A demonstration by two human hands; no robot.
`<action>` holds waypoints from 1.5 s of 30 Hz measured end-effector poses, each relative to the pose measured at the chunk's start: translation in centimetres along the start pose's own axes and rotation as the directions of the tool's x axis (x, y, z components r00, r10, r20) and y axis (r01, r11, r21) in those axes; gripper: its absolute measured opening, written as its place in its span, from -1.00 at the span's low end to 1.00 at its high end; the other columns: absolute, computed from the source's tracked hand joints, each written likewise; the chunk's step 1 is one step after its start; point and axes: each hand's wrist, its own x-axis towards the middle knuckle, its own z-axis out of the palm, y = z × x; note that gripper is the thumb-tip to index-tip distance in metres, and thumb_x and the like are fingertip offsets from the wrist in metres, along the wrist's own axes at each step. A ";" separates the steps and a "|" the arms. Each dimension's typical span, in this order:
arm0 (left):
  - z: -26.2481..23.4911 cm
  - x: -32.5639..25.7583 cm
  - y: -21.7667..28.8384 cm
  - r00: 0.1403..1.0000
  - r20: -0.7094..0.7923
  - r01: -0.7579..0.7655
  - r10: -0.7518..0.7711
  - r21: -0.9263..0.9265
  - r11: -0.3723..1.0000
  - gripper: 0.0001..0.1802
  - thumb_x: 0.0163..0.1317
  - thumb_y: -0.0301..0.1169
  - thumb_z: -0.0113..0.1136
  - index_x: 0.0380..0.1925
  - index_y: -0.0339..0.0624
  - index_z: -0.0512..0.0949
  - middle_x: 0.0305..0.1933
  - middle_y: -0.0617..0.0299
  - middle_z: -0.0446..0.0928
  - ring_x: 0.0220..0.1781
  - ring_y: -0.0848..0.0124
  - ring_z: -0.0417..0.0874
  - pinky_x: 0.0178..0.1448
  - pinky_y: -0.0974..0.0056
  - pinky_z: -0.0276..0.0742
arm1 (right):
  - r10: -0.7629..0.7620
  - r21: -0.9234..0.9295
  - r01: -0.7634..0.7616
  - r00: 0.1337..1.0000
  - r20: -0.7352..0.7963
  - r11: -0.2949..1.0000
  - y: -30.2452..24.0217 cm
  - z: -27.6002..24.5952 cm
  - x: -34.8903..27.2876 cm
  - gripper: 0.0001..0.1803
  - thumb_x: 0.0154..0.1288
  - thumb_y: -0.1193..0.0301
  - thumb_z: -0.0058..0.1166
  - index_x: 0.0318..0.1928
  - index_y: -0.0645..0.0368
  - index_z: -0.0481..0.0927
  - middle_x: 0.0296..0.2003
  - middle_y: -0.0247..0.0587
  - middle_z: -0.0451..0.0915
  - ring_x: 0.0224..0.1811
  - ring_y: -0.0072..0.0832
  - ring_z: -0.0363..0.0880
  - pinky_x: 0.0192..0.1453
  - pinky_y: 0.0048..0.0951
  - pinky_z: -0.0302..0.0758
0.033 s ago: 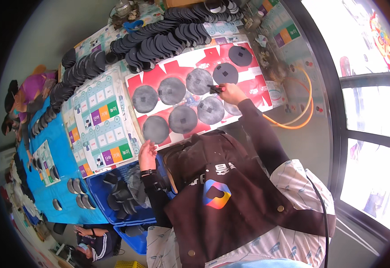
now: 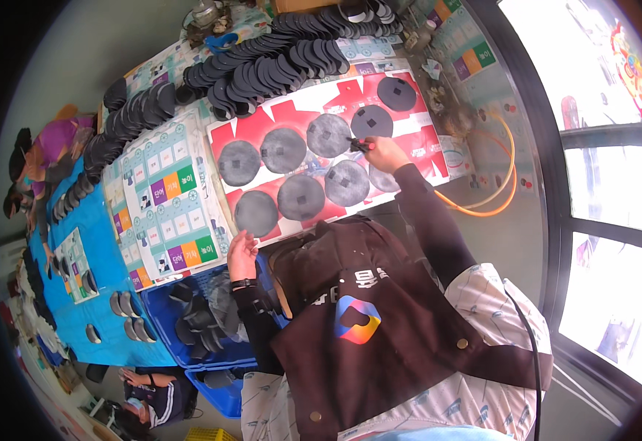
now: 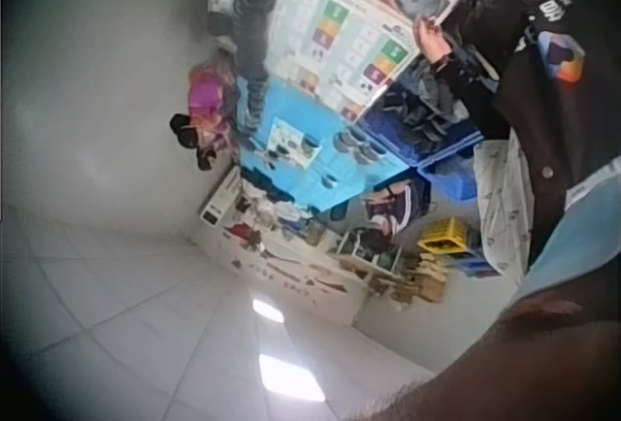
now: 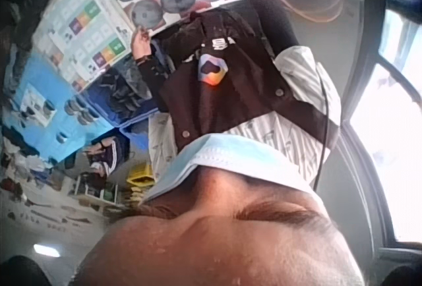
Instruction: The recorder is organizing and inspecting gray foam shoe components, placing them onto a grid on a table.
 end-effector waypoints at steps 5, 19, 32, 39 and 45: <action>2.6 -1.7 -2.2 0.995 -0.089 -0.044 0.042 -0.018 0.999 -0.67 0.41 -0.34 0.15 0.13 -0.16 0.54 -0.04 0.19 0.63 -0.09 0.39 0.63 -0.04 0.30 0.51 | 0.060 0.059 -0.060 0.998 -0.003 0.996 2.8 -3.9 0.1 -0.63 0.21 0.41 -0.04 -0.02 0.27 0.65 -0.20 0.33 0.63 -0.04 0.19 0.61 0.08 0.03 0.52; 11.4 -8.6 -11.1 0.969 -0.246 -0.025 0.019 -0.021 0.999 -0.65 0.42 -0.35 0.13 0.16 -0.15 0.52 0.00 0.18 0.64 -0.08 0.38 0.63 -0.04 0.29 0.53 | -0.088 0.158 0.090 0.996 -0.015 0.983 11.2 -7.3 2.8 -0.69 0.27 0.42 -0.02 -0.06 0.30 0.62 -0.33 0.29 0.62 -0.23 0.17 0.61 -0.13 -0.12 0.53; 12.1 -9.7 -9.3 0.968 -0.239 -0.081 0.074 -0.019 0.997 -0.70 0.43 -0.38 0.13 0.12 -0.18 0.56 -0.05 0.17 0.66 -0.12 0.38 0.65 -0.04 0.30 0.54 | 0.077 0.172 -0.047 0.983 -0.169 0.984 12.6 -9.3 3.1 -0.67 0.31 0.30 0.04 -0.04 0.23 0.66 -0.25 0.25 0.65 -0.09 0.17 0.62 -0.06 0.03 0.52; 10.6 -9.7 -10.0 0.977 -0.208 -0.055 0.049 -0.021 0.998 -0.69 0.43 -0.37 0.14 0.13 -0.18 0.55 -0.03 0.16 0.66 -0.12 0.38 0.65 -0.04 0.30 0.54 | -0.006 0.162 0.016 0.998 -0.062 0.987 11.8 -7.7 2.4 -0.69 0.28 0.39 -0.01 -0.05 0.25 0.65 -0.21 0.22 0.66 -0.07 0.15 0.63 0.00 0.01 0.51; 10.6 -9.0 -9.1 0.978 -0.198 -0.064 0.060 -0.014 0.998 -0.69 0.44 -0.36 0.14 0.13 -0.17 0.56 -0.02 0.16 0.65 -0.12 0.37 0.66 -0.05 0.30 0.55 | 0.091 0.165 -0.051 0.965 -0.247 0.985 13.9 -8.7 1.7 -0.67 0.33 0.31 -0.09 -0.09 0.23 0.65 -0.26 0.31 0.62 -0.08 0.21 0.60 -0.02 0.04 0.50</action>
